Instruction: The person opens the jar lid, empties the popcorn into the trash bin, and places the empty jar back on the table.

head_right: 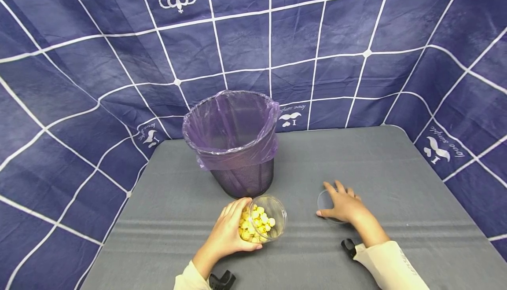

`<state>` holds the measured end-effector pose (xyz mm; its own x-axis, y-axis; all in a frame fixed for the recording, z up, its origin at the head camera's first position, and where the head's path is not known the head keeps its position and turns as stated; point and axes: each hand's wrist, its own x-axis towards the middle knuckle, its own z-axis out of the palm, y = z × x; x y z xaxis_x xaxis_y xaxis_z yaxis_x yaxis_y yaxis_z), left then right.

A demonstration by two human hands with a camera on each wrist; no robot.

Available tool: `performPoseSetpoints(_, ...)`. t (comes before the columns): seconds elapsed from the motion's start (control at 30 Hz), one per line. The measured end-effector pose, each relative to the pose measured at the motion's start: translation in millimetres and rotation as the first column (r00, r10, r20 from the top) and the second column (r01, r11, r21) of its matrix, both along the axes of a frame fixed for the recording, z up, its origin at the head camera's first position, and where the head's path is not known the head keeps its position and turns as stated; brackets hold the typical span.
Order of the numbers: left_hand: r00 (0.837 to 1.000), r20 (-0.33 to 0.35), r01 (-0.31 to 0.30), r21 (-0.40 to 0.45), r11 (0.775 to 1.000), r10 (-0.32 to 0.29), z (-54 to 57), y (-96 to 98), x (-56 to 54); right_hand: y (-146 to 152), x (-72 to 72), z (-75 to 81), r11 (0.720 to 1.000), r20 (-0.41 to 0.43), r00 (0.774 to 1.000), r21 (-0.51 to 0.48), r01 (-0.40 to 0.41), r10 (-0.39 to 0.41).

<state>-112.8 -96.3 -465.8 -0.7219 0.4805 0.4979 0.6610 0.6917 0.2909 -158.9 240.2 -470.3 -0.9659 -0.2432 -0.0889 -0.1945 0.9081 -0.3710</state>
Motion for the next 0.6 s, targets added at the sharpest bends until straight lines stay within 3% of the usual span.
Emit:
performPoseSetpoints(0.17,1.0,0.011,-0.004,-0.001,1.0,0.004,1.5,-0.4,0.6,-4.6,-9.1,5.1,0.999,-0.132,0.991,-0.051,-0.018,0.012)
performPoseSetpoints(0.33,1.0,-0.016,-0.001,0.007,1.0,0.001,0.6,-0.6,0.3,-14.4,-17.3,20.5,0.987,-0.242,0.97,-0.154,-0.037,-0.002)
performPoseSetpoints(0.6,1.0,-0.01,-0.009,0.002,1.0,0.009,-0.8,-0.7,0.8,-33.2,-26.7,54.4,0.922,-0.34,0.938,-0.378,-0.079,-0.059)
